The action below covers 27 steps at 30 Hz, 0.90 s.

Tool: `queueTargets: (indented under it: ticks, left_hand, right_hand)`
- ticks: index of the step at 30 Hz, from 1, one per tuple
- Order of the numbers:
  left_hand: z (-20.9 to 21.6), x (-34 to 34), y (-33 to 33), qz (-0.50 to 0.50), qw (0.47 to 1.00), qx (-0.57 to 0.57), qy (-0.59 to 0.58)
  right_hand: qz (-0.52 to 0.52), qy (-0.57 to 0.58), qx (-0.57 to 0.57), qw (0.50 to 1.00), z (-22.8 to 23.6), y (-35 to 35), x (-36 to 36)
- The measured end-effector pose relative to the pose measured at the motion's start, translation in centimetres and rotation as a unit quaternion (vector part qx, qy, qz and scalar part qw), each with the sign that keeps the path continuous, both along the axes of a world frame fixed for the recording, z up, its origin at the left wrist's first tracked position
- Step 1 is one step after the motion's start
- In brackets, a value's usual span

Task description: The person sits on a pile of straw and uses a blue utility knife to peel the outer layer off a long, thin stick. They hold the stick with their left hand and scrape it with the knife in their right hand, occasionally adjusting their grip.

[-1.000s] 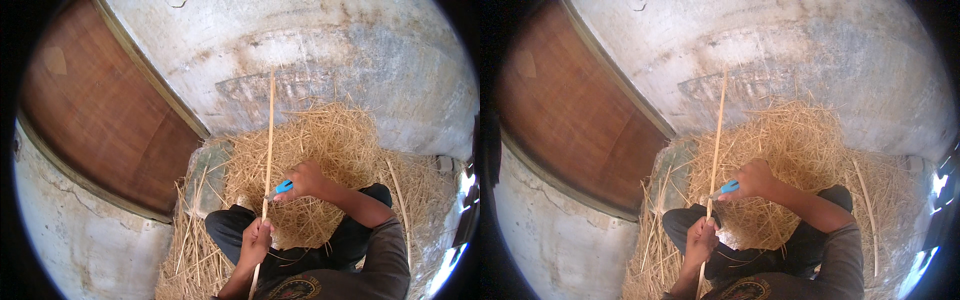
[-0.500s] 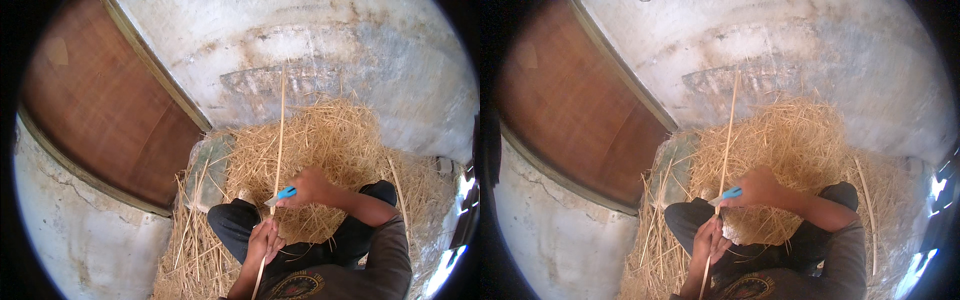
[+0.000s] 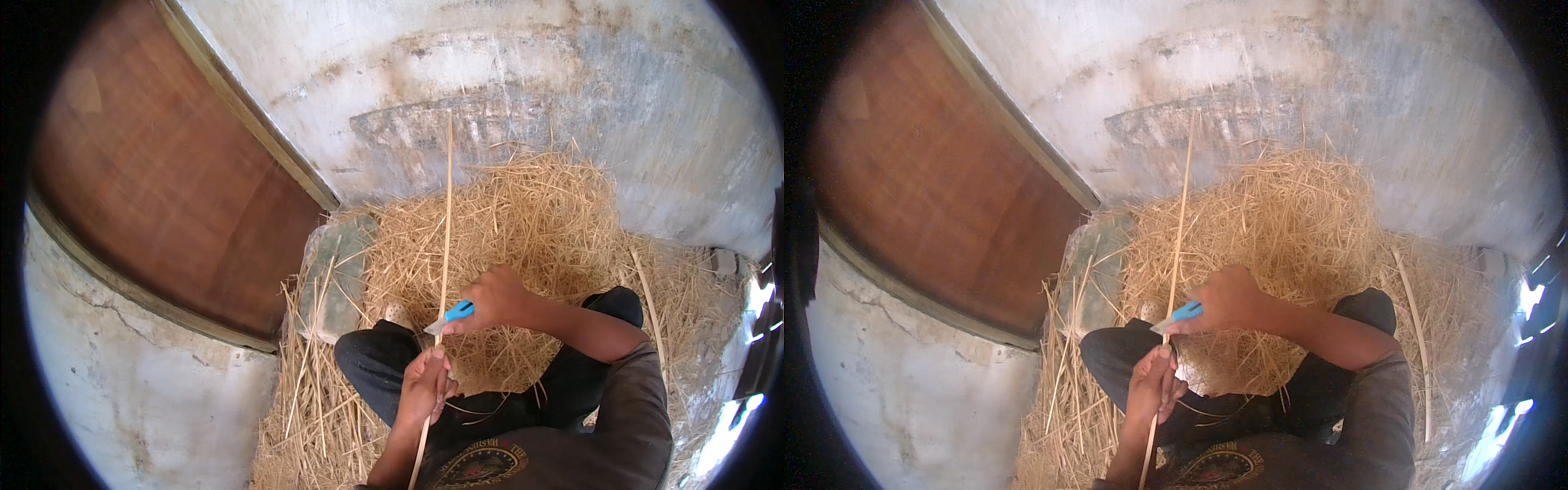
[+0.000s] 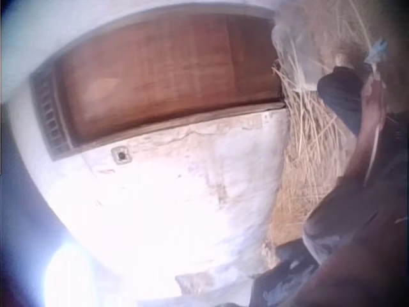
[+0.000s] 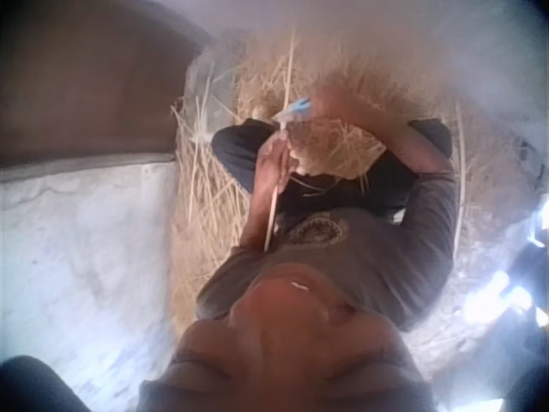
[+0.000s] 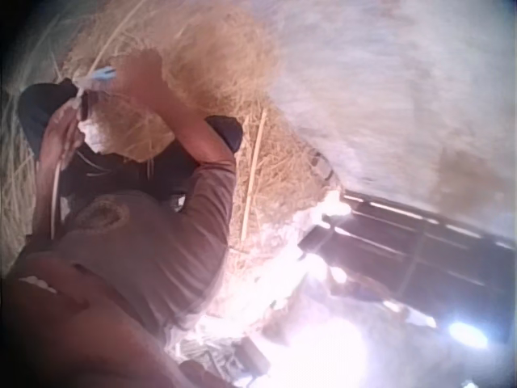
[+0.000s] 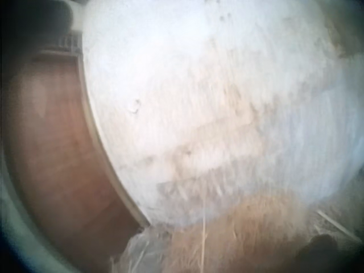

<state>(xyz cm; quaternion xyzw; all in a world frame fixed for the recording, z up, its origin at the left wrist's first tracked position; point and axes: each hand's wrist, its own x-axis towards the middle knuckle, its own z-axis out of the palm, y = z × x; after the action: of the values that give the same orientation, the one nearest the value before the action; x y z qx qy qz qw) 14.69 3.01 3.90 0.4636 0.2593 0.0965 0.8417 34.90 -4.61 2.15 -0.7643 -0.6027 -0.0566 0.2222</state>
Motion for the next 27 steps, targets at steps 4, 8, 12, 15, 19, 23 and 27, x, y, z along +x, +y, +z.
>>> queueTargets:
  ticks: [4,8,12,15,19,23,27]
  left_hand:
    - [0.2,0.7,0.2,-0.01,0.999,0.018,0.041]
    - [0.7,0.5,0.0,-0.005,0.998,0.032,0.049]
    - [-0.7,-0.5,-0.2,-0.01,0.998,0.038,0.043]
    - [-1.2,-1.2,0.2,-0.008,0.999,0.037,0.038]
    - [0.5,-2.0,-1.1,-0.05,0.992,0.069,0.097]
    - [0.7,-2.5,-2.0,-0.095,0.984,0.102,0.111]
    - [-0.9,-3.8,-2.4,-0.093,0.987,0.093,0.091]
  right_hand:
    - [0.009,-0.059,0.083,0.995,-1.5,1.0,1.7]
    - [-0.077,0.013,0.042,0.996,-2.6,2.1,5.4]
    - [-0.116,-0.02,0.024,0.993,-3.2,1.9,7.0]
    - [-0.057,-0.056,0.082,0.993,-4.0,2.1,3.5]
    - [-0.104,-0.109,0.076,0.986,-3.1,1.3,7.0]
    - [-0.172,-0.102,0.028,0.979,-1.5,0.2,11.6]
    - [-0.194,-0.104,0.052,0.974,-1.9,0.5,13.4]
